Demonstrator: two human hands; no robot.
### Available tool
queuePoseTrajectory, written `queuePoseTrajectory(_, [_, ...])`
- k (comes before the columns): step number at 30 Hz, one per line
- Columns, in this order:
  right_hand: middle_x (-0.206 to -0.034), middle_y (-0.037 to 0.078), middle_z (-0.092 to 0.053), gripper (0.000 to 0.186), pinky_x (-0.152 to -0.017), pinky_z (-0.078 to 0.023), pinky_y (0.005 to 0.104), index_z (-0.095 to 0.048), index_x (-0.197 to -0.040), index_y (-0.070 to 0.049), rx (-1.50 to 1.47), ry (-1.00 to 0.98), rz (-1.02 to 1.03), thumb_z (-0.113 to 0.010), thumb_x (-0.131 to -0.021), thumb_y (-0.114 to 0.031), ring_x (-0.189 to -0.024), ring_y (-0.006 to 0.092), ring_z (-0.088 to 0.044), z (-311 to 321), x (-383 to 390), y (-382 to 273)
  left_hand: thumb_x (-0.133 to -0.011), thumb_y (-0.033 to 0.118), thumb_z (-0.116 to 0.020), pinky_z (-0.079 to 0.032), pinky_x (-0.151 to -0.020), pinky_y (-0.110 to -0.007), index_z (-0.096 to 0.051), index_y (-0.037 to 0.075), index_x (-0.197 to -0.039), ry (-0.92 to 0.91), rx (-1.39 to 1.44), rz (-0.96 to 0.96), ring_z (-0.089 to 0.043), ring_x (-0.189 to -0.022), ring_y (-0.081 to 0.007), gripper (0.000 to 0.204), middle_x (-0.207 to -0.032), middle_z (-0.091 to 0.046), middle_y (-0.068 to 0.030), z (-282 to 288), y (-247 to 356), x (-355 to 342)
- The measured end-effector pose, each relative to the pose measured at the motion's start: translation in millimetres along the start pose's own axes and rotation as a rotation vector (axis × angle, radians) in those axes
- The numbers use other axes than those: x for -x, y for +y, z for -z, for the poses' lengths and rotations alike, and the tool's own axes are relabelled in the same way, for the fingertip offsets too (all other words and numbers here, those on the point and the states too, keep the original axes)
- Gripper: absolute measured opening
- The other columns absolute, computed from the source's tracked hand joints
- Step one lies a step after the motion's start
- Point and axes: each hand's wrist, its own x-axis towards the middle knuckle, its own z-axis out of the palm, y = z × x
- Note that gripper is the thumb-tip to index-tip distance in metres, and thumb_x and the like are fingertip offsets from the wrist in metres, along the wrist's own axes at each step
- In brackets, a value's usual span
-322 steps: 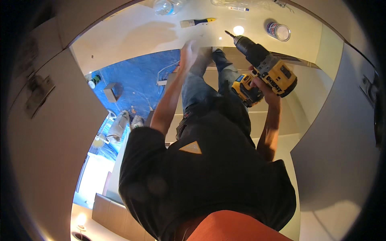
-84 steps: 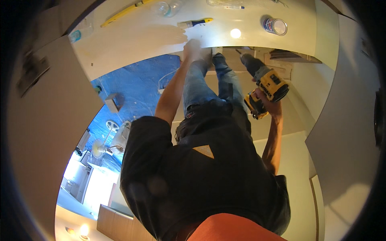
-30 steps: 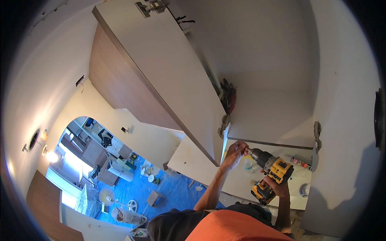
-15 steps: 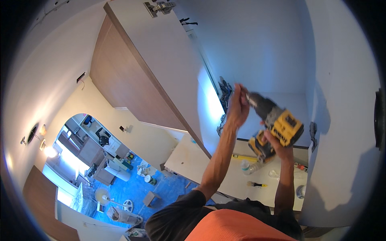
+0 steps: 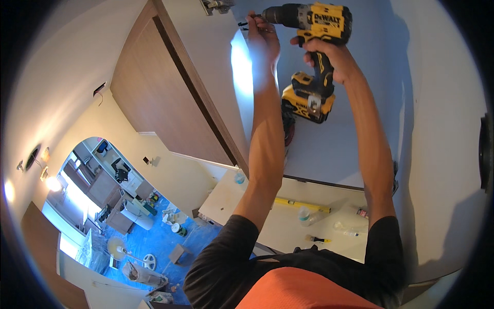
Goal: The person uses a cordless drill to attach hinges to a cabinet door, then switches to a manual screwdriver for adjustments. They repeatedly open and close the door to check alignment and make further adjustments.
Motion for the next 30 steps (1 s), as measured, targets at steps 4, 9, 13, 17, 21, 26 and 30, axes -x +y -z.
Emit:
queuePoseTrajectory(4, [-0.108,0.007,-0.073,0.035,-0.057,-0.050,0.0227,-0.067,-0.117,-0.001,0.119,-0.063,0.042,-0.069,-0.083,-0.012,-0.069,0.0091,-0.060,3,-45,-7,-0.105,0.022,-0.054,-0.055,-0.071,-0.020,-0.058,0.003,-0.120,0.027,-0.026,-0.052,-0.060,-0.081,-0.0076,0.025,-0.093,-0.060,-0.0027,3,13,-32])
queuePoseTrajectory(9, [-0.107,0.007,-0.074,0.041,-0.060,-0.052,0.0241,-0.066,-0.118,-0.002,0.154,-0.105,0.007,-0.074,-0.081,-0.018,-0.072,0.0098,-0.064,7,-69,-7,-0.106,0.025,-0.049,-0.053,-0.065,-0.020,-0.063,0.006,-0.115,0.029,0.022,-0.034,-0.058,-0.076,-0.0094,0.025,-0.084,-0.058,-0.0040,14,22,-50])
queuePoseTrajectory(13, [-0.108,0.010,-0.073,0.044,-0.057,-0.053,0.0185,-0.064,-0.121,0.000,0.125,-0.129,0.029,-0.074,-0.081,-0.016,-0.067,0.0070,-0.060,10,-77,-3,-0.106,0.026,-0.050,-0.055,-0.066,-0.020,-0.063,0.006,-0.113,0.004,-0.045,-0.040,-0.059,-0.075,-0.0099,0.024,-0.084,-0.059,-0.0041,26,32,-64])
queuePoseTrajectory(17, [-0.109,0.011,-0.072,0.045,-0.056,-0.054,0.0179,-0.063,-0.120,0.001,0.109,-0.172,0.061,-0.075,-0.080,-0.017,-0.068,0.0069,-0.061,12,-85,-1,-0.104,0.026,-0.053,-0.057,-0.067,-0.020,-0.062,0.005,-0.108,-0.049,0.035,-0.022,-0.061,-0.073,-0.0108,0.023,-0.083,-0.060,-0.0043,29,37,-74])
queuePoseTrajectory(21, [-0.109,0.011,-0.072,0.048,-0.056,-0.055,0.0185,-0.063,-0.120,0.002,0.147,-0.178,0.064,-0.076,-0.079,-0.019,-0.068,0.0072,-0.061,13,-92,0,-0.102,0.026,-0.057,-0.059,-0.064,-0.020,-0.061,0.004,-0.099,0.035,0.133,-0.065,-0.063,-0.072,-0.0116,0.022,-0.081,-0.062,-0.0042,19,34,-73])
queuePoseTrajectory(26, [-0.108,0.011,-0.072,0.050,-0.055,-0.055,0.0192,-0.063,-0.120,0.002,0.165,-0.187,0.064,-0.077,-0.078,-0.020,-0.068,0.0070,-0.061,11,-101,-1,-0.099,0.022,-0.063,-0.059,-0.061,-0.020,-0.061,0.005,-0.095,0.125,0.179,-0.129,-0.064,-0.074,-0.0118,0.017,-0.083,-0.064,-0.0036,12,27,-70])
queuePoseTrajectory(30, [-0.108,0.011,-0.072,0.050,-0.054,-0.055,0.0193,-0.063,-0.121,0.002,0.145,-0.221,0.028,-0.077,-0.078,-0.019,-0.067,0.0073,-0.061,11,-105,-1,-0.097,0.015,-0.067,-0.059,-0.064,-0.019,-0.060,0.005,-0.103,0.108,0.195,-0.179,-0.064,-0.081,-0.0124,0.014,-0.090,-0.063,-0.0037,18,28,-74])
